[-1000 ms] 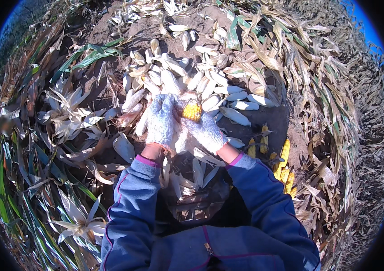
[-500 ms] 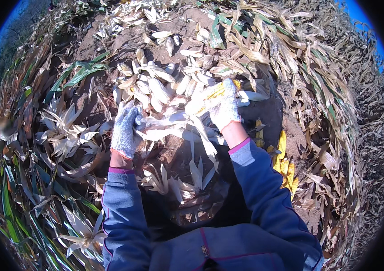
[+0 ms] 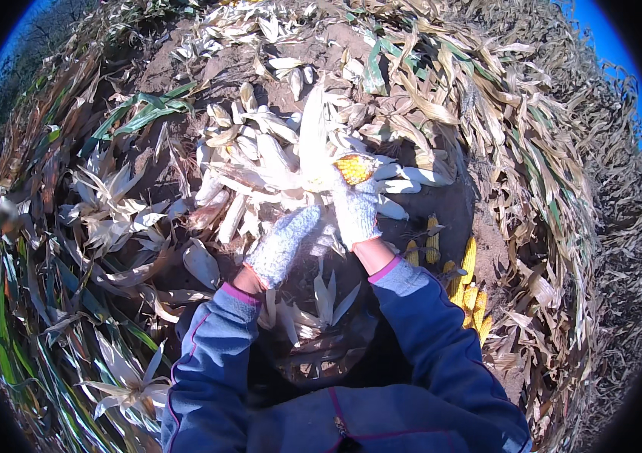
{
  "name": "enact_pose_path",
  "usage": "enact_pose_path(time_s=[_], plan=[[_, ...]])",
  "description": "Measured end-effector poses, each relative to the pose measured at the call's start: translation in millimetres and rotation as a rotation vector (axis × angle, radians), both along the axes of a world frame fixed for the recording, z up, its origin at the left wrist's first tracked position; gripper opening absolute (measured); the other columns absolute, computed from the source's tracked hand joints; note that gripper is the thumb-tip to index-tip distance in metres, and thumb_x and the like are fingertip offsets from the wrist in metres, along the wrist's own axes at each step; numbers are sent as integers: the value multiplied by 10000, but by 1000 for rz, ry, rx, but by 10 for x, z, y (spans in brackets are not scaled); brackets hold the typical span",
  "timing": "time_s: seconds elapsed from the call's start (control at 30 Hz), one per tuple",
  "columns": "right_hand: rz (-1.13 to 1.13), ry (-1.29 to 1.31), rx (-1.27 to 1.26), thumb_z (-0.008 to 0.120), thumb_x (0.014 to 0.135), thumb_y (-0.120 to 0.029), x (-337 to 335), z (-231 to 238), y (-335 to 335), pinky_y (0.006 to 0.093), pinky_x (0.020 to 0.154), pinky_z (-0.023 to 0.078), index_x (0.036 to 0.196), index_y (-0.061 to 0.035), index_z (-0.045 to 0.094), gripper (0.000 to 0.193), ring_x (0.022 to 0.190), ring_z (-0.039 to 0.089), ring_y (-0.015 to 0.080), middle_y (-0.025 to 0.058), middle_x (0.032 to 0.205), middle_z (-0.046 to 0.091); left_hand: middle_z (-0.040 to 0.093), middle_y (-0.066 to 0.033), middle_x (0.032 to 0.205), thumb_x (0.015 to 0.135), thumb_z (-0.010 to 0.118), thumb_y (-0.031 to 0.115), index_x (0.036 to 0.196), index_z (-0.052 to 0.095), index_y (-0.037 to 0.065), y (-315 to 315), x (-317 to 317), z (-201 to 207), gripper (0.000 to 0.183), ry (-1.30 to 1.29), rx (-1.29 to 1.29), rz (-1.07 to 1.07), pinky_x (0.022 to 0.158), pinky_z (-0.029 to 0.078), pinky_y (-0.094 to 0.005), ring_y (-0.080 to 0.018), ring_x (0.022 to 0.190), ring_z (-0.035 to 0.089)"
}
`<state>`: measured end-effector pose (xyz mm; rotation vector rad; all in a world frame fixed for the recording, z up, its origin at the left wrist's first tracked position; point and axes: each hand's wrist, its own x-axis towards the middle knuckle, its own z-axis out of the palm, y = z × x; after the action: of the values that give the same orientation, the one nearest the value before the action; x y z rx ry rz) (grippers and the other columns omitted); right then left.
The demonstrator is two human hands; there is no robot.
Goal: The person sits on the ground in a cornfield and repeatedly shucks corn cobs by hand, removing the husks and placing the cleaned cobs into a pile nearby.
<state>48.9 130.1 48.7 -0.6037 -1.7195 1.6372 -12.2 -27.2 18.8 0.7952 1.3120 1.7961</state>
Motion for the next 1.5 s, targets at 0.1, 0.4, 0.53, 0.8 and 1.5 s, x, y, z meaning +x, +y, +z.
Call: enact_pose_path(time_s=[0.1, 0.4, 0.53, 0.8, 1.5], plan=[[69, 62, 372, 786, 778, -201, 73, 156, -253, 322, 881, 497, 1099, -43, 643, 385, 1013, 629, 199, 88, 1128, 648, 569, -80, 1286, 982, 507, 307, 1314, 499, 48, 180, 92, 234, 421, -695, 391, -82, 1040, 402, -378, -215, 1180, 538], [383, -18, 751, 722, 801, -112, 124, 199, -302, 391, 1020, 431, 1278, -60, 536, 514, 1239, 508, 341, 152, 1371, 498, 614, -101, 1193, 898, 566, 170, 1259, 531, 59, 67, -94, 403, 379, -894, 579, 149, 1020, 413, -415, -240, 1123, 574], [394, 66, 616, 628, 882, -107, 157, 174, -152, 349, 998, 443, 1240, -34, 568, 371, 1172, 562, 278, 142, 1256, 585, 639, -82, 1088, 869, 584, 102, 1206, 547, 54, 51, -262, 295, 342, -906, 568, 224, 961, 462, -405, -240, 1033, 612], [379, -26, 597, 722, 835, -127, 240, 374, -290, 306, 786, 516, 1076, -30, 663, 267, 926, 665, 214, 107, 1028, 676, 650, -96, 1019, 874, 588, 113, 1125, 570, 38, 27, -369, 223, 263, -896, 583, 257, 922, 488, -432, -268, 951, 636], [-43, -325, 870, 573, 870, -99, 181, 95, 428, 361, 816, 500, 974, -65, 677, 151, 888, 632, 288, 119, 980, 663, 621, -58, 1095, 923, 587, 193, 1191, 571, 55, 4, -4, 288, 302, -733, 141, -2, 867, 510, -310, -171, 1009, 612]])
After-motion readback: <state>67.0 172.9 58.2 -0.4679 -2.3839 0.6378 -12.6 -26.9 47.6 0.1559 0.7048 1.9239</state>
